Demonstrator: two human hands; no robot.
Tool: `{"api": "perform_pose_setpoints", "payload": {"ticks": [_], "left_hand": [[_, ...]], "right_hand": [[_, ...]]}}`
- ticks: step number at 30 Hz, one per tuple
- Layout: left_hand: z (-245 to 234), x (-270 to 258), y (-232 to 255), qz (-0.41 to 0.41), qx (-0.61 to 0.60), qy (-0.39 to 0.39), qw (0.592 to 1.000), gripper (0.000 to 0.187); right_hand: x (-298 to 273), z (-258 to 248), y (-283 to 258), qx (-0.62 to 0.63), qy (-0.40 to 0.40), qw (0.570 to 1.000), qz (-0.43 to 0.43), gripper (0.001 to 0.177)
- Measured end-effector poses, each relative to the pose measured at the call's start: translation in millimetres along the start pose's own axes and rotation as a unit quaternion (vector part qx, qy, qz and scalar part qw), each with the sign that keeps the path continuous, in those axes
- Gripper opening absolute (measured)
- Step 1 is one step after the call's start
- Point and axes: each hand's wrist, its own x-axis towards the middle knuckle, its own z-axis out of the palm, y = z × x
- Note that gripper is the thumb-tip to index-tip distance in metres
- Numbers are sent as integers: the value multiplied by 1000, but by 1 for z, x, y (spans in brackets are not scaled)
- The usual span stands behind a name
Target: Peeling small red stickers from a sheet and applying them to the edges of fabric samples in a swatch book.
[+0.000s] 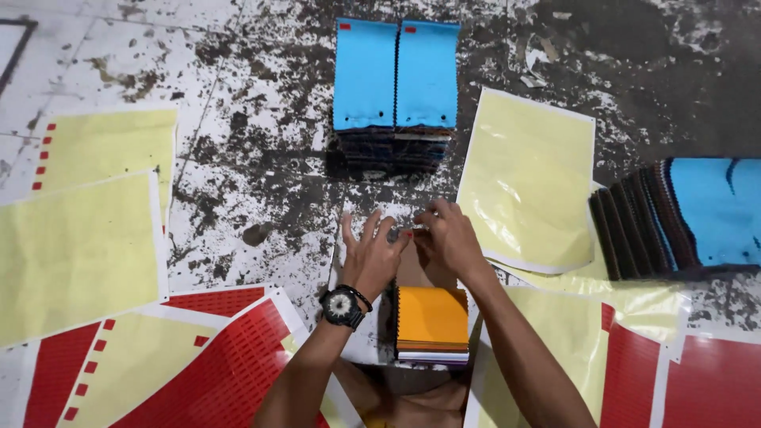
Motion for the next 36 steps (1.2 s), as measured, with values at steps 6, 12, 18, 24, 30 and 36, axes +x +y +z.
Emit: {"api": "perform_pose_setpoints", "payload": {"ticks": [6, 12, 18, 24, 30, 36], "left_hand": [[-23, 7, -1, -94, -143, -49, 984, 24], [-29, 0, -6, -240, -354, -22, 903, 39], [-14, 1, -10, -219, -403, -38, 888, 42], [-12, 3, -3, -203, -462, -68, 860, 42], [-14, 5, 0, -216, -448, -86, 863, 45], [-24, 6, 0, -216, -444, -99, 864, 46]], "right_hand": [[2, 12, 14, 71, 0, 995, -73, 13], [-17, 13, 0, -63, 249, 950, -178, 12], [-35, -5, -4, 129, -12, 983, -131, 19], [-31, -25, -15, 355, -22, 934, 43, 22], [-29, -19, -15, 353, -41, 932, 69, 20], [-28, -5, -7, 381, -31, 919, 94, 20]]}}
